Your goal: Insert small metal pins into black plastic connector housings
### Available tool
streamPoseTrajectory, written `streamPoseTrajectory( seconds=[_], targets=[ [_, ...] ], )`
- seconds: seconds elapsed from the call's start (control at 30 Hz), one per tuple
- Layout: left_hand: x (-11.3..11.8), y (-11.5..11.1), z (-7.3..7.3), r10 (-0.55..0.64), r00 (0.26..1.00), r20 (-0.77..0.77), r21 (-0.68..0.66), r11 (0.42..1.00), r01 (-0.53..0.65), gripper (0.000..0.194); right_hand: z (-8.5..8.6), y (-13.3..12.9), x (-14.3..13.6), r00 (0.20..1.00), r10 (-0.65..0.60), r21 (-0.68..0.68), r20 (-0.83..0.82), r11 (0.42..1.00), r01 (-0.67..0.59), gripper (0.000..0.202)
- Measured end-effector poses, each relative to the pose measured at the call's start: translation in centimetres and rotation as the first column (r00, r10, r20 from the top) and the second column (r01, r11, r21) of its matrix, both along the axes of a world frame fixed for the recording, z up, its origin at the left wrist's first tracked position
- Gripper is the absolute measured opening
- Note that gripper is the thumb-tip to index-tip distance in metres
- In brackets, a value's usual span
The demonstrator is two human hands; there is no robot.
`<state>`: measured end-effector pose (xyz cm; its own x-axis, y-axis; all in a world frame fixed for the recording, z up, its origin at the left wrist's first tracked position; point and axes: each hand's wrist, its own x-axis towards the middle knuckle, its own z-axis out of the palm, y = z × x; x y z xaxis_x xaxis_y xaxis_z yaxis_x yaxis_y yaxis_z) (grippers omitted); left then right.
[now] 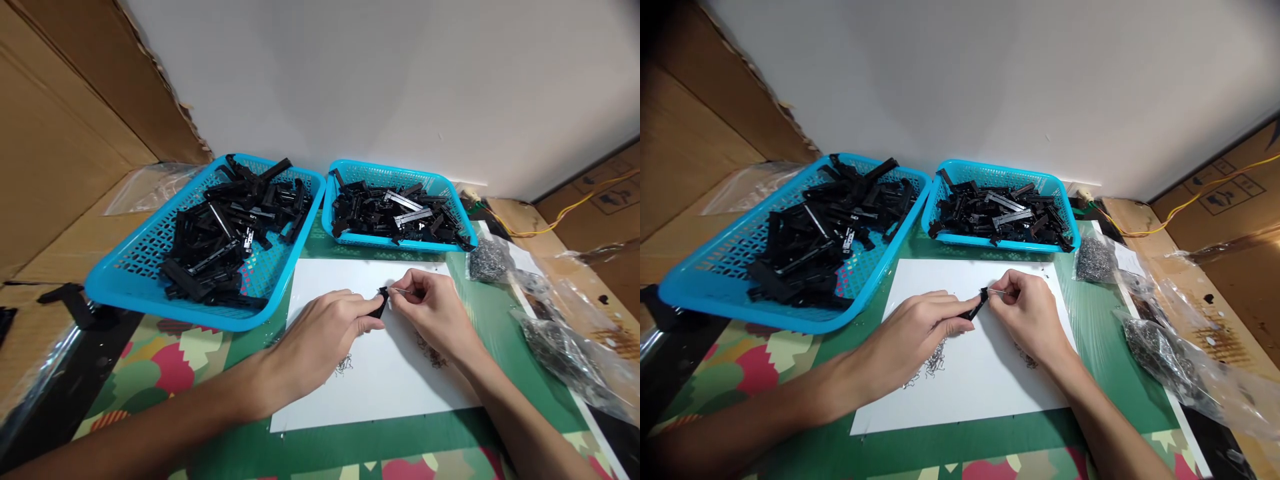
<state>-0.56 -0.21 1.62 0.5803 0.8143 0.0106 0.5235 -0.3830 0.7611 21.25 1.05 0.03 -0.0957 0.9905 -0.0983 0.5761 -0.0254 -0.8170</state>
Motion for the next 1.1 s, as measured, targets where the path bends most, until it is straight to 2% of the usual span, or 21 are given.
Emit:
streamPoseTrajectory(
  seconds=[0.17,0.5,0.67,0.77,0.87,0.97,1.03,1.1],
  targets=[
    [-0.1,0.0,-0.4,-0.01,1.0,-0.008,0.021,1.0,0.011,0.015,0.4,0.1,0.0,0.996,0.043,0.014,0.074,0.999,-0.044,0.015],
    [-0.2,-0.2,-0.9,-0.05,0.998,-0.032,0.115,0.992,0.054,0.015,1.9,0.7,1.6,0.954,0.258,-0.013,0.151,0.966,-0.259,0.019],
    [-0.3,-0.1,-1.0,-0.069,0.997,-0.039,0.16,0.984,0.075,0.016,2.1,0.9,2.6,0.943,0.26,0.117,0.21,0.95,-0.288,0.03],
    [-0.4,-0.1,-1.1,-0.075,0.997,-0.034,0.184,0.98,0.08,0.022,2.0,1.0,2.7,0.962,0.166,0.291,0.214,0.93,-0.226,0.026],
    [-0.5,0.0,-1.3,-0.084,0.996,-0.039,0.179,0.98,0.089,0.028,1.5,0.9,2.1,0.997,-0.006,0.388,0.073,0.921,-0.023,0.015],
    [-0.5,0.1,-1.4,-0.083,0.996,-0.036,0.184,0.979,0.088,0.031,0.9,0.5,1.1,0.977,-0.109,0.277,-0.183,0.948,0.158,0.02],
    [-0.5,0.2,-1.4,-0.079,0.996,-0.032,0.199,0.976,0.084,0.029,0.6,0.3,0.4,0.95,-0.112,0.208,-0.291,0.962,0.177,0.025],
    [-0.4,0.2,-1.4,-0.077,0.997,-0.032,0.216,0.973,0.082,0.026,0.6,0.0,0.0,0.955,-0.085,0.208,-0.283,0.967,0.147,0.025]
  ],
)
